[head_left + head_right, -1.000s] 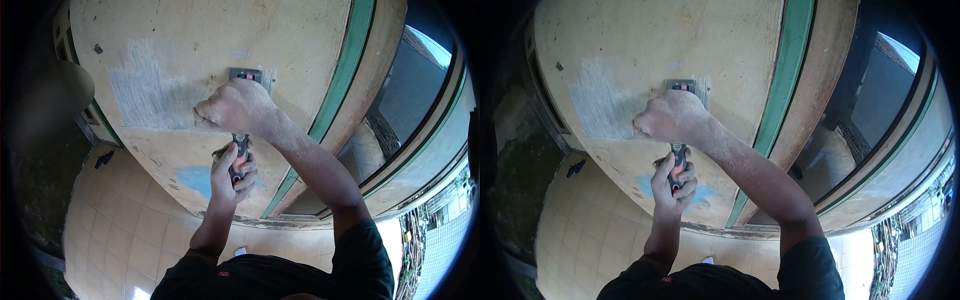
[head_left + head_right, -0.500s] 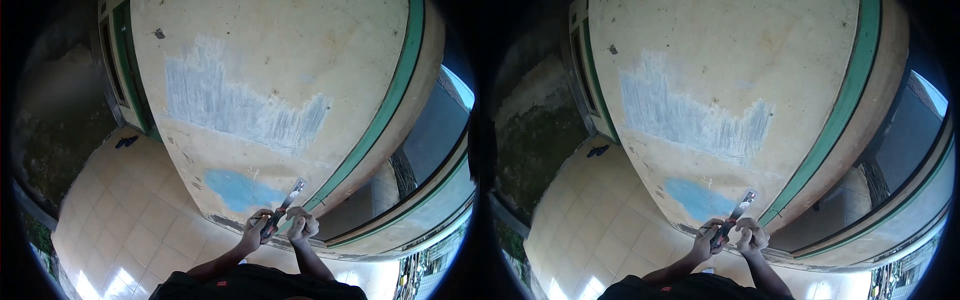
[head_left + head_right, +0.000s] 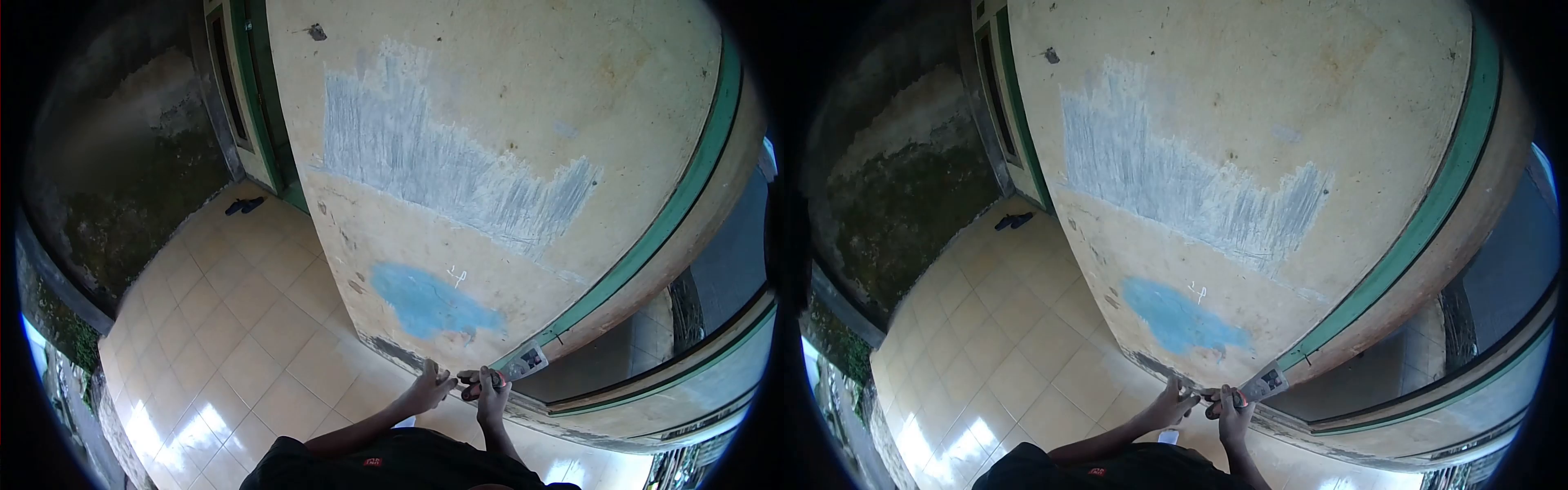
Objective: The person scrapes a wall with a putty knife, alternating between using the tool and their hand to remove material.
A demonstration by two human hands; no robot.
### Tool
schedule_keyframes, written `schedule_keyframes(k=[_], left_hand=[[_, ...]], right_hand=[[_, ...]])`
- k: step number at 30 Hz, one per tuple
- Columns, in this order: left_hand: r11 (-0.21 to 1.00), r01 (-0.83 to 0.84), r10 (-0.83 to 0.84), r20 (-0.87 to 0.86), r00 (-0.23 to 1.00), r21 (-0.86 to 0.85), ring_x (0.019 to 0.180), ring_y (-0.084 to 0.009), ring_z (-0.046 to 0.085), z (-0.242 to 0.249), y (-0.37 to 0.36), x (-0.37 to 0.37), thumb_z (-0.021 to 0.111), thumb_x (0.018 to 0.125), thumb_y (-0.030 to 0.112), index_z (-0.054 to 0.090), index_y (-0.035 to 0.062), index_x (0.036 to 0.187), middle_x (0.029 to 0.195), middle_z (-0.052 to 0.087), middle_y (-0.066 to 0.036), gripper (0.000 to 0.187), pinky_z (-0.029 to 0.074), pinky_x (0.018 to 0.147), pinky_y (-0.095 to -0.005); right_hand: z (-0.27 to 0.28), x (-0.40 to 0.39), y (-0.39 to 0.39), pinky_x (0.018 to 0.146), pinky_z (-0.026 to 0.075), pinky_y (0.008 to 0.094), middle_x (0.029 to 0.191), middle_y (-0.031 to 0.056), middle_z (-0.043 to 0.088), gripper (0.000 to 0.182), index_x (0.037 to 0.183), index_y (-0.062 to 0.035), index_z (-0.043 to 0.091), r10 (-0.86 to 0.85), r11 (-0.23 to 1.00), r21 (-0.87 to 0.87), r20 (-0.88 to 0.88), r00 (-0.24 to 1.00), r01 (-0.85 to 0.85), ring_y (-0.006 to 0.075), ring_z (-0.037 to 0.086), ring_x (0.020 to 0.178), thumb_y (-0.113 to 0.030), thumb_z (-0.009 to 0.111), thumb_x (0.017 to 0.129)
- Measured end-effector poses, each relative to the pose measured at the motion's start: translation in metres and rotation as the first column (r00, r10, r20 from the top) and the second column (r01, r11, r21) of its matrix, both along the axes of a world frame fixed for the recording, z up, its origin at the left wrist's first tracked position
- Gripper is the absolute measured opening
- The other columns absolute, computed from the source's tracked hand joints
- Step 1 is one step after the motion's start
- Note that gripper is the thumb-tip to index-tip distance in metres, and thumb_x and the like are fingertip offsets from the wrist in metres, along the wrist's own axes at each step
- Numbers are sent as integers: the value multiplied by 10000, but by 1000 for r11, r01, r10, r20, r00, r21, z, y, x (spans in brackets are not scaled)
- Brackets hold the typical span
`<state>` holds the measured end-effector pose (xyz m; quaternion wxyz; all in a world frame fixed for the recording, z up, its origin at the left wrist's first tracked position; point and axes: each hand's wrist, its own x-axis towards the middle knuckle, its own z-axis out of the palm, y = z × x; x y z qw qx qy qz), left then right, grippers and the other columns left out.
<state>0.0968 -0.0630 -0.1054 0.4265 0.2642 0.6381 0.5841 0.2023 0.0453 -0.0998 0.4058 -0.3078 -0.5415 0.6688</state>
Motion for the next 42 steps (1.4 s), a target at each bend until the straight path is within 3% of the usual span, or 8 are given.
schedule_keyframes(k=[11,22,24,27,31,33,38,42], left_hand=[[943,-288,158,541,826,165,518,-83,471,46,-26,-105,526,933,277,470,142,889,736,532,-29,153,342,412,-233],[649,-583,654,32,755,488,424,-109,354,228,-11,-283,437,960,361,414,133,870,618,403,19,246,283,369,-267],[610,-532,780,-564,272,587,456,-134,443,230,5,-321,390,973,360,472,94,945,672,472,-29,280,340,394,-288],[545,-587,740,-673,0,599,586,-416,495,239,28,-298,350,981,267,476,11,919,681,514,-179,291,437,605,-472],[737,-617,565,-754,335,277,728,-399,619,255,76,-161,359,976,279,418,55,1060,780,579,-209,246,485,600,-476],[793,-379,504,-863,-34,477,655,-384,607,228,90,-130,367,973,277,373,70,1078,785,559,-193,232,498,552,-455],[553,-596,535,-797,-281,582,755,-414,598,260,85,-194,367,965,233,391,69,1040,862,574,-231,183,495,624,-502],[523,-620,645,-747,-160,585,869,-427,586,287,94,-172,401,950,207,461,47,1014,885,601,-266,182,460,713,-508]], right_hand=[[20,51,-9,383,363,249,497,73,579,319,610,-27,538,425,903,-102,341,839,-416,98,501,386,-132,528,911],[8,83,8,409,407,262,492,46,551,313,600,-29,557,384,904,-19,472,793,-427,109,541,426,-155,582,885],[5,90,15,405,405,266,489,46,546,306,598,-28,557,395,902,-22,447,802,-431,112,539,424,-143,578,882],[6,101,24,397,398,272,483,47,536,294,594,-27,552,394,907,-31,418,819,-420,117,533,419,-119,575,872],[-7,109,32,394,384,273,475,47,523,285,583,-27,539,354,935,-138,342,871,-326,119,517,411,-98,586,855],[-2,111,36,388,379,273,477,45,521,291,576,-29,536,373,927,-115,363,854,-356,120,504,397,-101,592,852],[-15,128,53,368,371,274,480,44,520,286,581,-32,525,368,927,-49,316,874,-372,126,494,375,-98,592,851],[-10,136,54,333,317,273,415,39,464,381,510,-63,463,313,949,-113,261,913,-293,130,439,322,-114,556,875]])
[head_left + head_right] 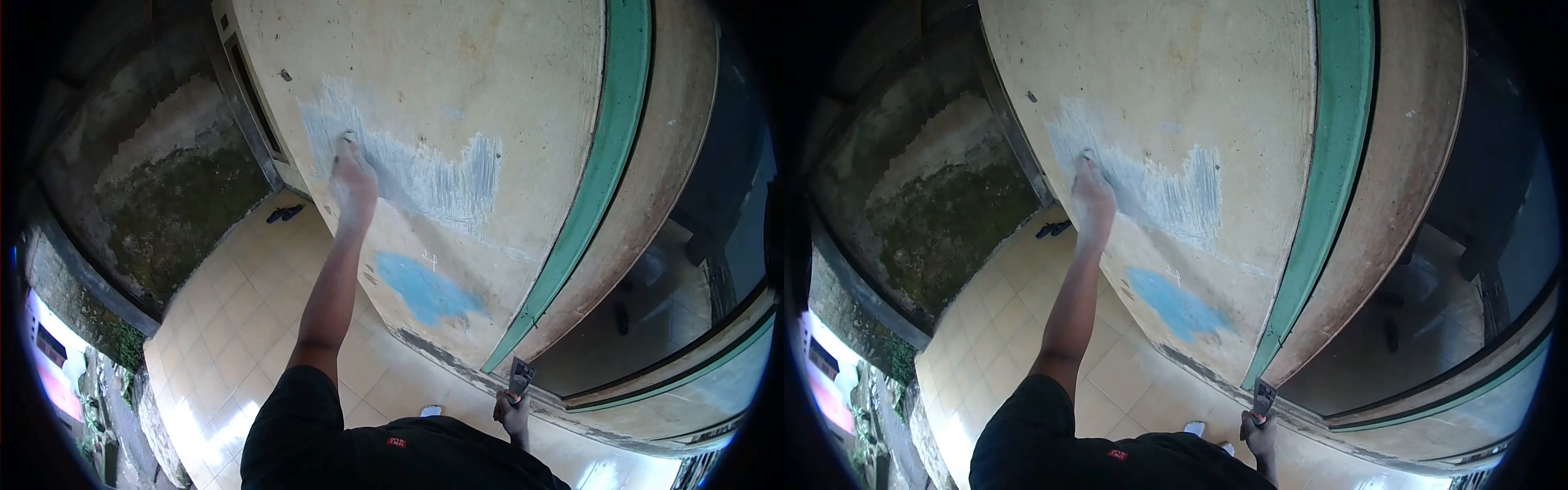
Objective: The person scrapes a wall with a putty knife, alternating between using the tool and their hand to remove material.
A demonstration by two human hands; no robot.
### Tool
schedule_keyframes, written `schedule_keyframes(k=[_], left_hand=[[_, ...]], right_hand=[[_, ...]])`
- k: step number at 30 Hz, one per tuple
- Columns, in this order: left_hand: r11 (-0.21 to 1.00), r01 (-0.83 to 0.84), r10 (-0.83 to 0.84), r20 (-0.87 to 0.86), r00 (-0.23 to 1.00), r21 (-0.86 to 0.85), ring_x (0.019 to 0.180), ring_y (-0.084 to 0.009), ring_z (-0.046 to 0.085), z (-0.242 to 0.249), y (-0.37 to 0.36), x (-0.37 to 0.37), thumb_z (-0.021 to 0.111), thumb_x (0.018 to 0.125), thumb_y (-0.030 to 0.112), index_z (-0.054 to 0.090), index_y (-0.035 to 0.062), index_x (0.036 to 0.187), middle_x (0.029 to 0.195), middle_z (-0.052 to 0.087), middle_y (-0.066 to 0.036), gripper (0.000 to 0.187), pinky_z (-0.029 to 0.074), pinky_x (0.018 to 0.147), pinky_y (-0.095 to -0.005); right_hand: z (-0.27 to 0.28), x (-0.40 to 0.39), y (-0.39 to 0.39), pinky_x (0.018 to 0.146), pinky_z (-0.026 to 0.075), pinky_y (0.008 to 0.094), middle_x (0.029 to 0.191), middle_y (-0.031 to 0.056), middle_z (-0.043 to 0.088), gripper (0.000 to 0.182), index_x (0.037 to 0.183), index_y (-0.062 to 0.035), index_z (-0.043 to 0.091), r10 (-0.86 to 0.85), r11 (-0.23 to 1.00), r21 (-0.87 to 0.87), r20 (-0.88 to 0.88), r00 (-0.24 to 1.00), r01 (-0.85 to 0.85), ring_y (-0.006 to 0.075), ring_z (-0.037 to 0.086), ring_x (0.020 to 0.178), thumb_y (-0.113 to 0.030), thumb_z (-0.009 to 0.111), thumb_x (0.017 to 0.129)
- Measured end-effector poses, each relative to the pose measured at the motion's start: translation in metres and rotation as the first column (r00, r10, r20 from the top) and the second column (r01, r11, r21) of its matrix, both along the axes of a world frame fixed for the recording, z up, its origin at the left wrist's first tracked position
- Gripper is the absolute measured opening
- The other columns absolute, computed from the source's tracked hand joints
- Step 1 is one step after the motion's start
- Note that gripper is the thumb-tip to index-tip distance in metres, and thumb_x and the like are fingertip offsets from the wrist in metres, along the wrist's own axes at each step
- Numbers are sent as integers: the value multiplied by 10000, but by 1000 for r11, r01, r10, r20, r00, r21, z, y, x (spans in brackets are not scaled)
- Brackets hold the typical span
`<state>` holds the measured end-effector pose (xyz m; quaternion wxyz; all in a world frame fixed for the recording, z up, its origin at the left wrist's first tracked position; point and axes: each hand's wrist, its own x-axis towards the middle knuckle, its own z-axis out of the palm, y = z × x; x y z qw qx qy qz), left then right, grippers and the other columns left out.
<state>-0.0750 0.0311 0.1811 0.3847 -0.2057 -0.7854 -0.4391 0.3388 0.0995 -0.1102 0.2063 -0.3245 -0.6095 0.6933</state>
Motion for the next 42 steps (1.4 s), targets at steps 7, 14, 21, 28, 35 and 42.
schedule_keyframes(k=[7,14,21,28,35,42], left_hand=[[959,-228,214,-95,972,-169,696,-417,618,5,-19,-44,401,944,269,461,127,1074,816,630,-188,202,493,617,-495],[860,-348,234,-318,919,-373,725,-396,637,-18,-3,2,413,910,255,530,94,1041,765,640,-233,239,501,648,-498],[938,-312,311,-33,950,-147,717,-361,653,30,-26,-94,426,896,219,521,59,980,728,642,-210,203,508,578,-498],[941,-294,203,-413,888,-169,533,-357,617,26,-17,-66,445,892,239,541,50,1005,563,592,-174,241,489,529,-489],[977,-180,129,-364,923,-111,691,-425,603,39,1,-17,442,866,208,585,55,807,700,606,-239,218,479,609,-505],[991,-106,111,72,991,-79,723,-408,630,70,-23,-106,449,875,254,594,11,834,728,612,-269,286,506,625,-476]], right_hand=[[-21,13,4,331,322,267,414,41,460,369,515,-62,464,72,997,38,-49,996,-70,125,440,325,-108,547,872],[-22,32,4,369,352,263,437,33,491,325,518,-58,482,-5,994,-110,-32,999,2,111,467,357,-68,564,833],[-21,58,14,348,334,256,440,39,490,319,523,-59,477,-21,1000,-24,-33,999,20,115,468,350,-60,560,831],[-41,79,22,338,353,267,442,50,480,211,596,-36,497,-171,974,-160,-53,984,160,137,471,342,-43,544,802],[-51,82,31,343,356,263,442,55,481,210,605,-38,497,-136,976,-195,-181,974,100,137,477,348,-52,536,811],[-41,82,30,356,366,269,439,43,469,213,608,-38,493,-78,995,-74,-136,988,68,131,474,357,-33,518,819]])
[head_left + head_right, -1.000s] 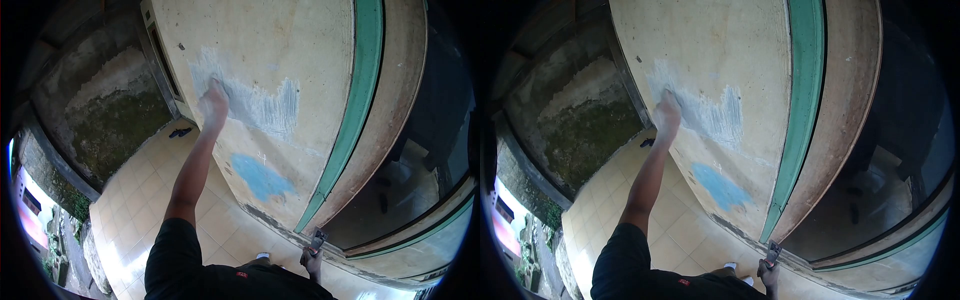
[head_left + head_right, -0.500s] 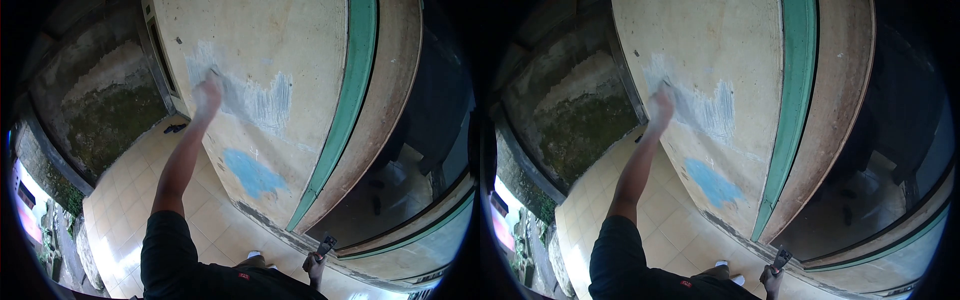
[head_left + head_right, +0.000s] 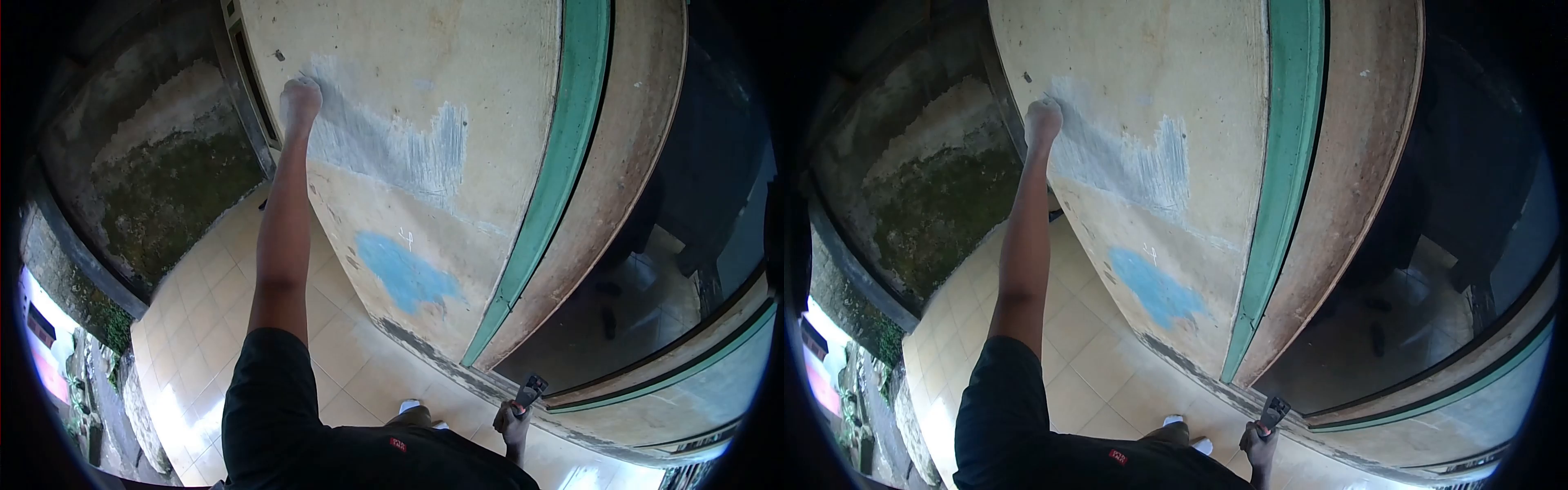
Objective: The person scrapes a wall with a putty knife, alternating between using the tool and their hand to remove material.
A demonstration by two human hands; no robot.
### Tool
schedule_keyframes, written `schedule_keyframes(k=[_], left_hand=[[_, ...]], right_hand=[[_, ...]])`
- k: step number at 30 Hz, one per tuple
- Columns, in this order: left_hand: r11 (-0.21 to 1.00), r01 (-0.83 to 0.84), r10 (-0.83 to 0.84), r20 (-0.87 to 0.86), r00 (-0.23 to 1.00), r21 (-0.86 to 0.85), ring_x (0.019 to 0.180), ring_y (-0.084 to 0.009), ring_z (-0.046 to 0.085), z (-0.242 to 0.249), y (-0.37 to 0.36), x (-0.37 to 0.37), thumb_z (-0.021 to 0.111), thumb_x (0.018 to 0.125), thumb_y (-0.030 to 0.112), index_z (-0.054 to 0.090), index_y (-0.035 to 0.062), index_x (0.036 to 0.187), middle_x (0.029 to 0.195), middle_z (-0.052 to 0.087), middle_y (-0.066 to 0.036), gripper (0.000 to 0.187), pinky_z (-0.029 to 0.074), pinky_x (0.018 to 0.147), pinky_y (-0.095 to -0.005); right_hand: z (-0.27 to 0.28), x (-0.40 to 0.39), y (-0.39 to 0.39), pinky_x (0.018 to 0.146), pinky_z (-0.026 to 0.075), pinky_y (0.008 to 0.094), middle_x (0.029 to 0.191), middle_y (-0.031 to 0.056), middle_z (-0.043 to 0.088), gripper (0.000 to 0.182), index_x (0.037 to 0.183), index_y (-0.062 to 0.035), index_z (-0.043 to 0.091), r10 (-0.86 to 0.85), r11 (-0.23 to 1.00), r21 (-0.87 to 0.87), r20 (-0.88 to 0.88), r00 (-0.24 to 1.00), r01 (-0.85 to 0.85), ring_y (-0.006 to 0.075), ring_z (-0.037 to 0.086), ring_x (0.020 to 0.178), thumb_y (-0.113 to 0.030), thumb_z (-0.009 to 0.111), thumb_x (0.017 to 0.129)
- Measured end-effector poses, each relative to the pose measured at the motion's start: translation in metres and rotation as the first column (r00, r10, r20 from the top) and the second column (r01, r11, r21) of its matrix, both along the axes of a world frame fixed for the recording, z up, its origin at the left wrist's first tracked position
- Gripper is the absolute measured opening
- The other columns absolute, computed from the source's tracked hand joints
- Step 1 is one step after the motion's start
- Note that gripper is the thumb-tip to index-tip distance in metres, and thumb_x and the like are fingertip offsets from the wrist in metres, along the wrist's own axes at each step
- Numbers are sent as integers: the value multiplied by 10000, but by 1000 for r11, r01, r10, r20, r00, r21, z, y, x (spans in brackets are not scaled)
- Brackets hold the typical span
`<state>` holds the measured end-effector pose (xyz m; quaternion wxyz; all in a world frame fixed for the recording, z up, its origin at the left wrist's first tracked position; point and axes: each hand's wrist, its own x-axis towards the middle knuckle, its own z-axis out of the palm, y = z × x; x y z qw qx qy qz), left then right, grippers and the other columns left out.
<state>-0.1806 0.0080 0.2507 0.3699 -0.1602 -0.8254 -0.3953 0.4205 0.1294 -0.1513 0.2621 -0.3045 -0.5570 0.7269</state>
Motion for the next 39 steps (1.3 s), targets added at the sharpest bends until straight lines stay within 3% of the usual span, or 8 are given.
schedule_keyframes(k=[5,7,10,17,21,29,33,39], left_hand=[[961,216,-261,-307,915,-174,513,-279,592,-85,53,169,477,876,128,545,60,808,579,560,-132,118,456,462,-392],[934,100,-327,-712,621,-342,391,-148,542,-108,71,204,527,874,138,529,96,795,468,518,-39,89,423,362,-309],[917,146,-319,-463,827,-371,375,-139,526,-61,70,204,566,854,129,528,93,789,419,475,-16,83,423,362,-297],[953,40,-261,-748,610,-300,368,-88,498,-119,83,208,483,914,142,549,110,764,489,512,-19,167,379,336,-268],[980,41,-152,-599,787,-195,368,-81,483,-36,80,192,584,843,102,514,107,740,479,489,-19,125,368,321,-265],[936,114,-317,-657,685,-333,323,-135,495,-124,77,213,570,862,146,473,69,759,434,497,-46,162,393,306,-258],[971,45,-179,-586,790,-236,336,-148,518,-48,80,206,592,834,142,474,67,752,421,499,-49,162,425,333,-293],[913,100,-323,-553,768,-395,411,-155,579,-158,78,213,515,881,167,510,56,837,502,568,-71,120,463,389,-317]], right_hand=[[7,-10,-6,327,320,260,440,43,425,235,565,-62,420,-48,999,-19,19,999,48,123,422,341,-62,458,797],[12,-12,-4,327,322,264,444,47,433,222,576,-58,428,41,999,20,57,998,-42,126,421,339,-53,451,796],[6,-17,0,331,324,268,446,56,447,230,566,-53,439,37,998,45,14,999,-38,134,423,337,-44,451,795],[12,-15,-10,358,356,260,461,36,470,260,566,-54,457,6,1000,24,-44,999,-5,115,452,361,-31,517,818],[16,-10,-15,353,350,257,467,45,474,229,563,-37,461,12,1000,-5,22,1000,-12,119,451,361,2,480,787],[13,-8,-17,355,346,257,455,58,471,201,560,-19,475,-30,999,10,-42,999,31,124,455,363,-12,465,760],[16,-10,-19,338,339,262,450,43,418,229,571,-60,422,-16,999,44,47,999,14,133,415,339,-30,453,796],[21,-23,-33,351,348,263,451,39,420,208,607,-55,435,31,998,58,39,999,-33,127,412,342,-18,469,809]])
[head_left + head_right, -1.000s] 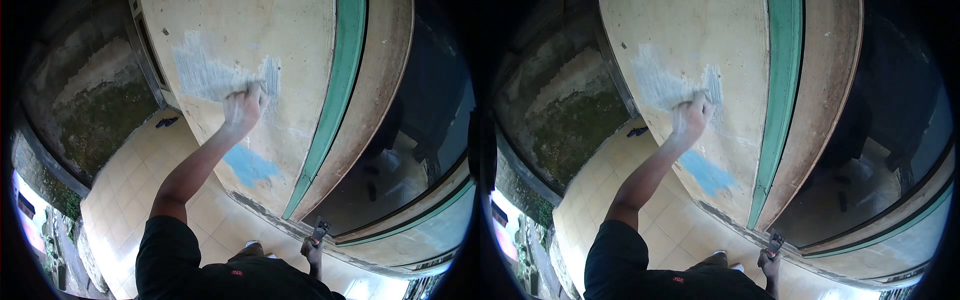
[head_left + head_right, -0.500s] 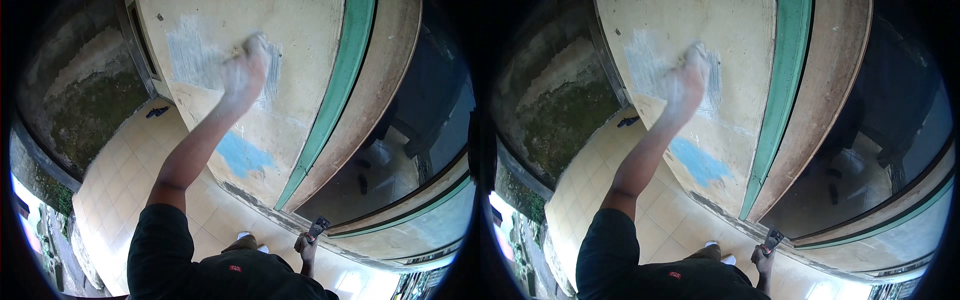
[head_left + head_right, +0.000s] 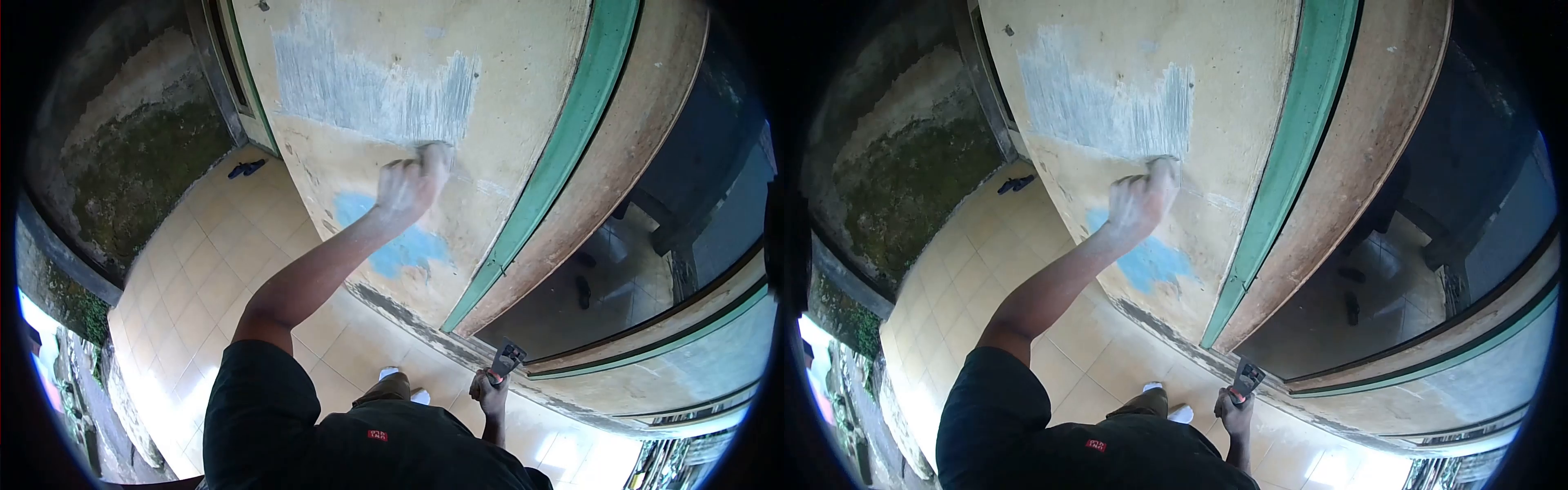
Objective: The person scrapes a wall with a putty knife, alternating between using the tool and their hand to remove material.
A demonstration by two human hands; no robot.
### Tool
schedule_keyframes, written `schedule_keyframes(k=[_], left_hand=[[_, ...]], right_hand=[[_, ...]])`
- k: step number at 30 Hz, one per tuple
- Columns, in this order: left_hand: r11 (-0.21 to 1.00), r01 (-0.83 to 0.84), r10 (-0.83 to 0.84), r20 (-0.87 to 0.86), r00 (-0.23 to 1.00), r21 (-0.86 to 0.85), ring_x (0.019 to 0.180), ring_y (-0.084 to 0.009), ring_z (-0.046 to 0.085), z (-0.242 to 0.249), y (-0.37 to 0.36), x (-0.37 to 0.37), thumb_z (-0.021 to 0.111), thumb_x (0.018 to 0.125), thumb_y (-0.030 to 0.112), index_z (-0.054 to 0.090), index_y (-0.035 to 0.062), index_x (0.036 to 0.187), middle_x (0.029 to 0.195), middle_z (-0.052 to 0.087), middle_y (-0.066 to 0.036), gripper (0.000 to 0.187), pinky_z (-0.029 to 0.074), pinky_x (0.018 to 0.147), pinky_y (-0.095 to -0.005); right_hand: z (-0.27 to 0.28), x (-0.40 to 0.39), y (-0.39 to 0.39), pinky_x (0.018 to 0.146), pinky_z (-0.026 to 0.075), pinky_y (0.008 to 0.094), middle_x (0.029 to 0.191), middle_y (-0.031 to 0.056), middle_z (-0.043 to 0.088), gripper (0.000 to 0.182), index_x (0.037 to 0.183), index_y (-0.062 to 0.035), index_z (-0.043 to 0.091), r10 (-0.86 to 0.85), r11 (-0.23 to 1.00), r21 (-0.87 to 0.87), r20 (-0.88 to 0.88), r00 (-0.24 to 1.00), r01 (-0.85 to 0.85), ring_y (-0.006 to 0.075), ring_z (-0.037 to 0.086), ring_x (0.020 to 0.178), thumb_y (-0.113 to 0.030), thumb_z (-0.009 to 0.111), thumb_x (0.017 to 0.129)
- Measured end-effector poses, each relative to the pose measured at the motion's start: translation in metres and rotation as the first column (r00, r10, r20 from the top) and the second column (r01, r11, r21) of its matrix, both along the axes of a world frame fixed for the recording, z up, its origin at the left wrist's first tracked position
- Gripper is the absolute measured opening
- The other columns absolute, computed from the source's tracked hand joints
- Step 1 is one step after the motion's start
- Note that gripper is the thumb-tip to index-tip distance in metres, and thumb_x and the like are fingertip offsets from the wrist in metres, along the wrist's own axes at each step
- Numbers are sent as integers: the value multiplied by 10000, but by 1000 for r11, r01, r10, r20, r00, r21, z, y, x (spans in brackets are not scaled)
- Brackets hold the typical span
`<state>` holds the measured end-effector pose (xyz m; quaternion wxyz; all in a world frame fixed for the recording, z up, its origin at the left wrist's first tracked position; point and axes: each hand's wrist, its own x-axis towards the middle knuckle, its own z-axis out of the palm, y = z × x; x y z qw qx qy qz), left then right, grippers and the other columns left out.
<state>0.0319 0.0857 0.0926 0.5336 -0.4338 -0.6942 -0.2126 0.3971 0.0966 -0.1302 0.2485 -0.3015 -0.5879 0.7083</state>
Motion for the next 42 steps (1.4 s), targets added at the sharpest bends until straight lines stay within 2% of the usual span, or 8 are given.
schedule_keyframes(k=[2,7,10,20,24,28,30,42], left_hand=[[981,-137,185,435,881,-140,477,-183,615,3,-25,-39,486,875,139,517,52,844,548,598,-69,98,468,413,-334],[960,-153,95,243,965,233,505,-218,621,10,-41,-144,494,875,209,514,66,846,566,601,-73,147,483,450,-349],[927,-367,371,294,881,-72,504,-223,615,27,-31,-64,498,880,245,507,74,844,587,606,-82,175,493,469,-358],[997,23,-54,417,907,80,579,-355,591,-1,-80,-138,491,883,184,496,41,879,615,579,-165,143,458,517,-448],[785,620,-307,859,411,-17,552,-248,545,-93,-119,-89,491,905,174,474,39,851,628,542,-124,146,443,545,-386],[618,590,-599,797,-75,519,512,-137,439,-153,-159,-55,416,975,221,537,40,1019,625,470,11,223,413,496,-271],[720,322,-254,666,-701,614,409,-49,395,-151,-194,-30,396,979,350,542,59,1154,587,452,20,370,340,370,-210],[409,438,-49,498,-866,801,492,-80,486,-166,-249,-7,411,971,342,349,93,1271,754,524,-15,394,399,431,-207]], right_hand=[[-4,-1,-1,356,353,265,451,40,423,198,616,-48,443,-22,1000,12,-32,999,23,132,417,344,-22,478,809],[-2,5,-10,355,343,258,461,59,479,216,566,-38,455,-36,995,-95,-41,999,32,121,452,364,6,453,777],[-4,-8,-12,329,341,273,438,44,419,209,586,-50,437,-17,999,-37,-67,998,15,143,410,321,-42,460,794],[15,-41,-37,324,318,257,435,54,430,262,524,-52,426,-74,996,52,-86,994,79,132,409,327,-35,422,785],[33,-86,-64,328,308,269,449,57,435,272,560,-43,431,-65,998,-10,10,998,65,137,409,333,-22,453,831],[72,-141,-97,394,364,290,460,60,431,316,564,-32,427,-43,999,4,-61,997,43,157,445,391,-62,473,875],[87,-170,-114,467,396,297,486,63,446,320,563,-29,446,-53,998,-31,-246,968,47,171,469,448,-85,484,876],[96,-275,-179,607,445,234,719,36,592,255,779,-13,594,-179,984,-29,-74,981,177,85,538,645,-197,502,930]])
